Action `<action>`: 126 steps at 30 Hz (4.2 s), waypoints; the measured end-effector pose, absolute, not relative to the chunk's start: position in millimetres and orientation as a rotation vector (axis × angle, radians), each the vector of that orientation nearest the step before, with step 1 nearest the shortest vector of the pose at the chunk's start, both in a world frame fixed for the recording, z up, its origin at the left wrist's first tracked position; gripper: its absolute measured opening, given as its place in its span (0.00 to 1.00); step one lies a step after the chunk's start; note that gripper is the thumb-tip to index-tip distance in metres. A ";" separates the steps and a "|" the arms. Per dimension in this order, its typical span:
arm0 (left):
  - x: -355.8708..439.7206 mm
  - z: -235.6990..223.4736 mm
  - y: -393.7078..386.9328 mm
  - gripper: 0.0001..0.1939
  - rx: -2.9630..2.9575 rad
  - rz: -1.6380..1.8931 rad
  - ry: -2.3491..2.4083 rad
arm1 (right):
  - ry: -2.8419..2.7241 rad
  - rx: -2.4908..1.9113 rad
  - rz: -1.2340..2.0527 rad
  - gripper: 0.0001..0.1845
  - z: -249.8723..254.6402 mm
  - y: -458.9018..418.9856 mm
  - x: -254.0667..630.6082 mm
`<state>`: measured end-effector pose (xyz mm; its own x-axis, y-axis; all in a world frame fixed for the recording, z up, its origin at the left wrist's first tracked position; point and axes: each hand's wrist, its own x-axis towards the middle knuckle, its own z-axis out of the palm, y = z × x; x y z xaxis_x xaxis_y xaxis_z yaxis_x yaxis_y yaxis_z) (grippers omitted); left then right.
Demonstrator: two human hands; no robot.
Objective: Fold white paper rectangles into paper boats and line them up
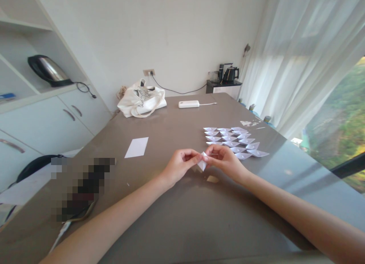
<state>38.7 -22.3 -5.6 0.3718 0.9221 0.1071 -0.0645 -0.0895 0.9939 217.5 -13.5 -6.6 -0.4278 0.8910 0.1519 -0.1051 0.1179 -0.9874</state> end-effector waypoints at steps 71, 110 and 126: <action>35.8 -11.5 -15.7 0.16 1.348 1.019 0.845 | -2.031 -0.834 0.608 0.07 -4.2 -18.1 224.5; 33.1 -8.0 -16.7 0.15 1.577 0.998 0.853 | -1.805 -0.900 1.124 0.17 -3.5 -10.0 225.0; 35.1 -0.6 -29.9 0.19 2.329 1.009 1.010 | -1.668 -0.796 1.314 0.14 -8.0 -11.4 219.1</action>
